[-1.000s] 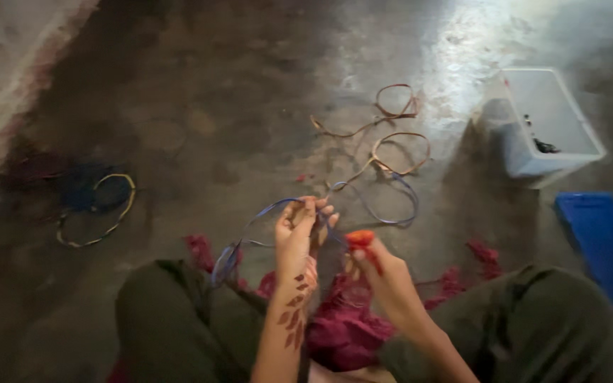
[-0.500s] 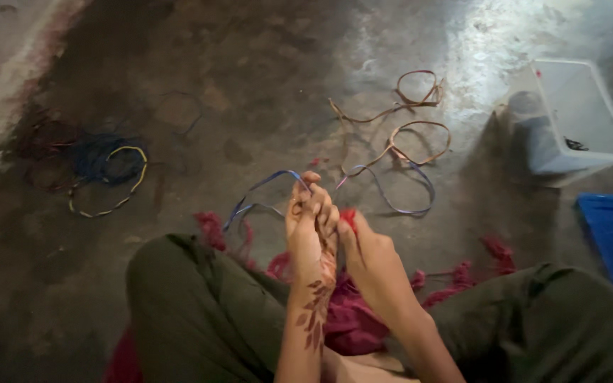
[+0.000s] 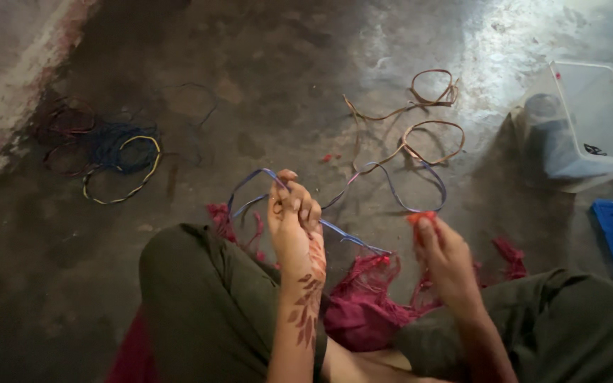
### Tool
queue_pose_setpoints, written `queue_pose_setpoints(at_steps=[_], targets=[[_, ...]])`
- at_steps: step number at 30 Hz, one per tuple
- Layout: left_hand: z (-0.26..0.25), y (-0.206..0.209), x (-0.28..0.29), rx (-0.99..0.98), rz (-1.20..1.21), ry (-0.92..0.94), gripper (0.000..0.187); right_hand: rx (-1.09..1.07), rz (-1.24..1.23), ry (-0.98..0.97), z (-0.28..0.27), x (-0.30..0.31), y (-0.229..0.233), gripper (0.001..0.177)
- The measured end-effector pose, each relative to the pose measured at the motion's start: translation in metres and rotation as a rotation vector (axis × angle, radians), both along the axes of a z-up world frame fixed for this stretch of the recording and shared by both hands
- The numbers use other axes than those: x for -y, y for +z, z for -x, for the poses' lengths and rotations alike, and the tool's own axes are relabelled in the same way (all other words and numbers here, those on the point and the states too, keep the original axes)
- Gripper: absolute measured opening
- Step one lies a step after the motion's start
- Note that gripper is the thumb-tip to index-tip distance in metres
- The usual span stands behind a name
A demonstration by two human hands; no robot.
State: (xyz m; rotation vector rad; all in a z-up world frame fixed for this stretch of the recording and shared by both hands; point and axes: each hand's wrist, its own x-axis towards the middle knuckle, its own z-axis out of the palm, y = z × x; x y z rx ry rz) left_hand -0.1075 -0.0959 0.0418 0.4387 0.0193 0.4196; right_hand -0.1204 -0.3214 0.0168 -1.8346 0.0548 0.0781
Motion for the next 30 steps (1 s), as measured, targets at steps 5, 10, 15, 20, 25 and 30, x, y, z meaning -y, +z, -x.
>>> queue_pose_setpoints(at_steps=[5, 10, 15, 20, 25, 30], targets=[[0.002, -0.002, 0.016, -0.001, 0.001, -0.034, 0.015, 0.116, 0.075, -0.026, 0.008, -0.044, 0.039, 0.035], [0.004, -0.006, 0.032, -0.079, -0.025, -0.071, 0.013, 0.281, 0.513, 0.170, 0.026, -0.081, 0.062, 0.040], [0.003, -0.008, 0.035, -0.044, 0.044, -0.093, 0.011, 0.088, 0.387, 0.194, 0.020, -0.068, 0.058, 0.036], [-0.004, -0.006, 0.024, -0.021, 0.036, -0.068, 0.010, 0.107, 0.060, 0.227, 0.014, -0.034, 0.033, 0.023], [0.000, -0.004, 0.028, -0.034, 0.072, -0.089, 0.008, -0.033, -0.091, 0.175, 0.005, -0.016, 0.003, 0.023], [-0.002, 0.006, 0.014, -0.056, -0.019, -0.003, 0.005, 0.052, 0.098, -0.043, -0.003, 0.022, -0.003, 0.026]])
